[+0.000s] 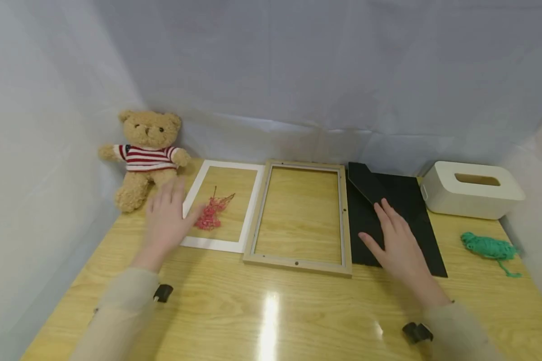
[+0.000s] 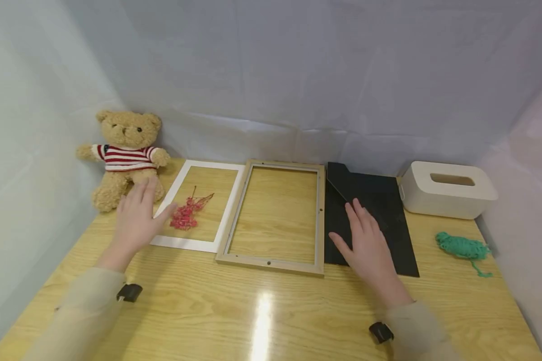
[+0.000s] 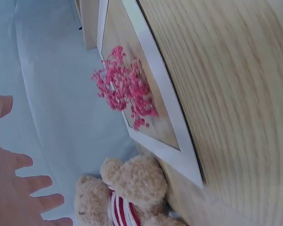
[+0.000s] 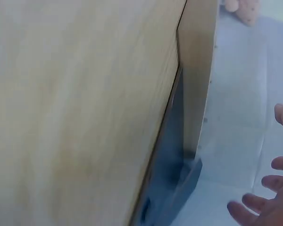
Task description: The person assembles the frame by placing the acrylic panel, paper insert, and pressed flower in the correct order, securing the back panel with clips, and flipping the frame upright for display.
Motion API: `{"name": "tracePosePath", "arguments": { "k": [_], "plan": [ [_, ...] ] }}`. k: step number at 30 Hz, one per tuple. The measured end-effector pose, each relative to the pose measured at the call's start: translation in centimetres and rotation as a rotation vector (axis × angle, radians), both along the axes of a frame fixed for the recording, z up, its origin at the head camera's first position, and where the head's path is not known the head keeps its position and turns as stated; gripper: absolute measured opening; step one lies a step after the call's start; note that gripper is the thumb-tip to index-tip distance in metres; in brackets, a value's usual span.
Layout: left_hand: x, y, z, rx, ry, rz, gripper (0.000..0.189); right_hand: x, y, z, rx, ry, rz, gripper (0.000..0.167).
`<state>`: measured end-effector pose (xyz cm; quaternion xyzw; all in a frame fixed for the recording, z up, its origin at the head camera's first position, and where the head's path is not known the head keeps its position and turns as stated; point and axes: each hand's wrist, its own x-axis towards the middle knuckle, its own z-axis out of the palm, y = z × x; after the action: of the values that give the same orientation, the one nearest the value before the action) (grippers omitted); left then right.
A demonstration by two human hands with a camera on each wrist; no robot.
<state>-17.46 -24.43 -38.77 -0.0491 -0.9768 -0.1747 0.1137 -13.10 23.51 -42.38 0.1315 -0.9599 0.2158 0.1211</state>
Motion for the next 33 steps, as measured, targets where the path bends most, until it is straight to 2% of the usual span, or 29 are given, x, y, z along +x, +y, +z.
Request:
{"name": "tracePosePath", "arguments": {
  "k": [3,6,10,19,22,28,33],
  "plan": [
    [0.5,-1.0,0.2,0.038,0.019,0.009,0.079,0.8,-1.0,-0.5,-0.146,-0.040,0.033,0.072],
    [1.0,-2.0,0.3,0.044,0.011,0.024,0.070,1.5,-2.0,-1.1,-0.273,-0.031,0.079,0.064],
    [1.4,-3.5,0.4,0.084,-0.002,0.043,0.055,2.2,-3.0,-2.2,-0.358,-0.008,0.116,0.059],
    [1.6,-7.4,0.4,0.215,0.005,0.100,0.045,3.2,-3.6,-3.5,-0.404,-0.106,0.102,0.069],
    [1.9,-9.0,0.2,0.288,-0.007,0.121,0.045,3.6,-3.7,-3.8,-0.409,-0.134,0.090,0.070],
    [3.4,-12.0,-0.2,0.417,-0.040,0.191,0.046,4.1,-4.2,-5.0,-0.415,-0.074,0.070,0.068],
    [4.6,-15.0,-1.5,0.408,-0.083,0.261,0.048,4.2,-4.3,-6.2,-0.450,-0.023,0.089,0.066]
  ]
}}
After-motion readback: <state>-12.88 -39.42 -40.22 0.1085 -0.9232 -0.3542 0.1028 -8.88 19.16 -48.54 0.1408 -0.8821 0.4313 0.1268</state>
